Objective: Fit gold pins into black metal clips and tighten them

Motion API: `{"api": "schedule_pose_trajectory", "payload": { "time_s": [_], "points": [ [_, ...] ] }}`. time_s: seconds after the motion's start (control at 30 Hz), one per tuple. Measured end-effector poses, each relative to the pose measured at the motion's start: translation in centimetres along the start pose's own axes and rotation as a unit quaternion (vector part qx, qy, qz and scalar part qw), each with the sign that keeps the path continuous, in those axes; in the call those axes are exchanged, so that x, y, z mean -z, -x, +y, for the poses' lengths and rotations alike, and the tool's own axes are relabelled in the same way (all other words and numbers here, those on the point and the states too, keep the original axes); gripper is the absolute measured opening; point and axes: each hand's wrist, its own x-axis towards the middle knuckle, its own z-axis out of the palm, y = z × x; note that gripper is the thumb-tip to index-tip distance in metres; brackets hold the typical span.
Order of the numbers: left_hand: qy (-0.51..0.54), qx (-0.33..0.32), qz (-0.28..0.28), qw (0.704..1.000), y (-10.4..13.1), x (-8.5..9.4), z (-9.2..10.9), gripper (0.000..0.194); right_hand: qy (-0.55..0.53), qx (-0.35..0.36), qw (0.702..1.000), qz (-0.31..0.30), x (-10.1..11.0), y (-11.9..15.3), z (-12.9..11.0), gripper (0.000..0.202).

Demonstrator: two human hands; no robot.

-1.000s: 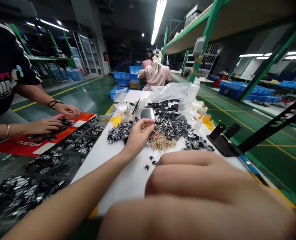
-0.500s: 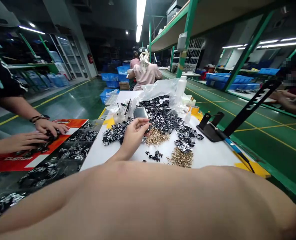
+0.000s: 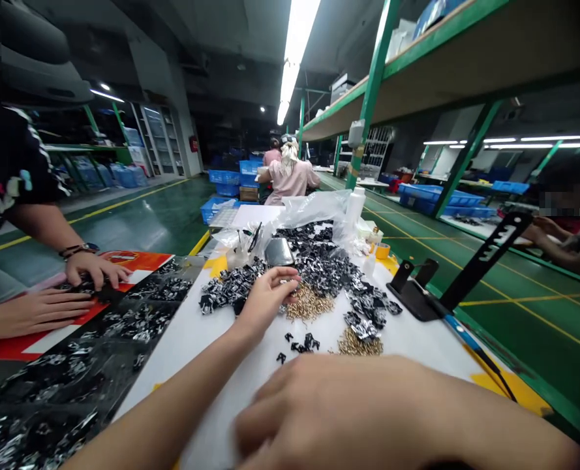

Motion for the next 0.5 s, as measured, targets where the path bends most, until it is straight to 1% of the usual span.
{"api": "schedule_pose_trajectory", "payload": {
  "time_s": [0.03,0.07,0.1,0.13,0.17,0.2,0.23,0.27,0.33,0.4,0.5],
  "points": [
    [0.003,0.006,-0.004,1.0,0.0,0.1,-0.1,0.015,-0.024,-0.032,0.999,-0.023,0.9,0.6,1.2,0.017],
    [0.007,0.013,-0.008,1.0,-0.1,0.2,-0.3,0.016,-0.041,-0.084,0.995,-0.03,1.5,1.5,2.6,0.018],
    [0.01,0.019,-0.014,1.0,-0.1,0.3,-0.3,0.016,-0.043,-0.151,0.987,-0.019,1.9,2.5,4.3,0.022],
    [0.014,0.025,-0.019,0.999,-0.1,0.4,-0.4,0.017,-0.024,-0.215,0.976,0.014,2.1,3.6,6.0,0.028],
    [0.017,0.032,-0.025,0.999,-0.1,0.4,-0.4,0.017,0.008,-0.268,0.961,0.06,1.9,4.7,7.8,0.038],
    [0.021,0.038,-0.031,0.999,-0.1,0.5,-0.3,0.017,0.041,-0.317,0.943,0.095,1.4,5.7,9.4,0.041],
    [0.025,0.044,-0.036,0.998,-0.1,0.5,-0.2,0.018,0.069,-0.357,0.924,0.12,0.6,6.5,10.8,0.039],
    [0.029,0.05,-0.04,0.998,-0.1,0.5,-0.2,0.019,0.09,-0.387,0.908,0.131,-0.2,7.1,11.8,0.033],
    [0.038,0.062,-0.046,0.996,0.0,0.5,-0.1,0.024,0.112,-0.415,0.894,0.127,-2.0,7.8,12.8,0.02],
    [0.054,0.078,-0.05,0.994,0.2,0.4,-0.1,0.028,0.115,-0.418,0.895,0.105,-3.2,7.8,12.7,0.013],
    [0.072,0.099,-0.041,0.992,0.4,0.1,-0.2,0.032,0.106,-0.415,0.901,0.075,-4.1,7.7,12.1,0.009]
  ]
}}
